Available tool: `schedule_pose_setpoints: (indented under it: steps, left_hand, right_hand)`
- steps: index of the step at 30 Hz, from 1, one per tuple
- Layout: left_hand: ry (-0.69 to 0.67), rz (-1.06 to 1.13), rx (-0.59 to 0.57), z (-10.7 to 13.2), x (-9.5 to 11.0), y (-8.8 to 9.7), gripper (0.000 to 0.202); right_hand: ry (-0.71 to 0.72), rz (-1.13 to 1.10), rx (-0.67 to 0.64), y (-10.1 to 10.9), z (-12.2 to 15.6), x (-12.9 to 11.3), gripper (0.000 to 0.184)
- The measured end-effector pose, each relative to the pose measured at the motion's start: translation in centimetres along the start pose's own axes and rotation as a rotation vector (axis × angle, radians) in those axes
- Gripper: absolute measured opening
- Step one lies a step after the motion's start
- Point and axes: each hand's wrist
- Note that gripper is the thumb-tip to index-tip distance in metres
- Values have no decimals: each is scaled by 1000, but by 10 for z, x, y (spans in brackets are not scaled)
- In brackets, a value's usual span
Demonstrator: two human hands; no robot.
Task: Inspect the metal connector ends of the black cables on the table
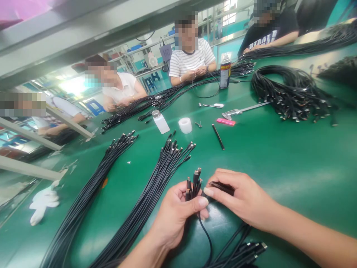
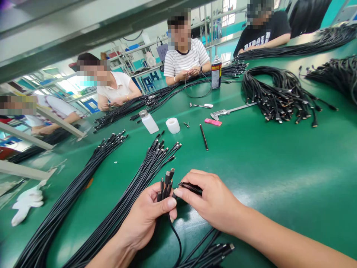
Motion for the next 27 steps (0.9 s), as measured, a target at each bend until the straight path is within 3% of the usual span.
schedule_pose_setpoints:
  steps: [6,12,27]
  left_hand:
    - [15,-37,16,0,0,1,29]
    - [-8,-47,32,0,1,-1,28]
    - [-10,-156,53,-1,-3,2,25]
  right_hand:
    - [24,76,137,4,-1,2,22]
    - [79,-18,-31,4,-1,-2,17]
    - [94,97,-49,7,0,3,17]
Point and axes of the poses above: each hand's wrist, its own z-axis away from the middle knuckle, its own y-axis out of the back of the hand, x = y × z, and after that the axes turned 15 degrees about -z, right-handed
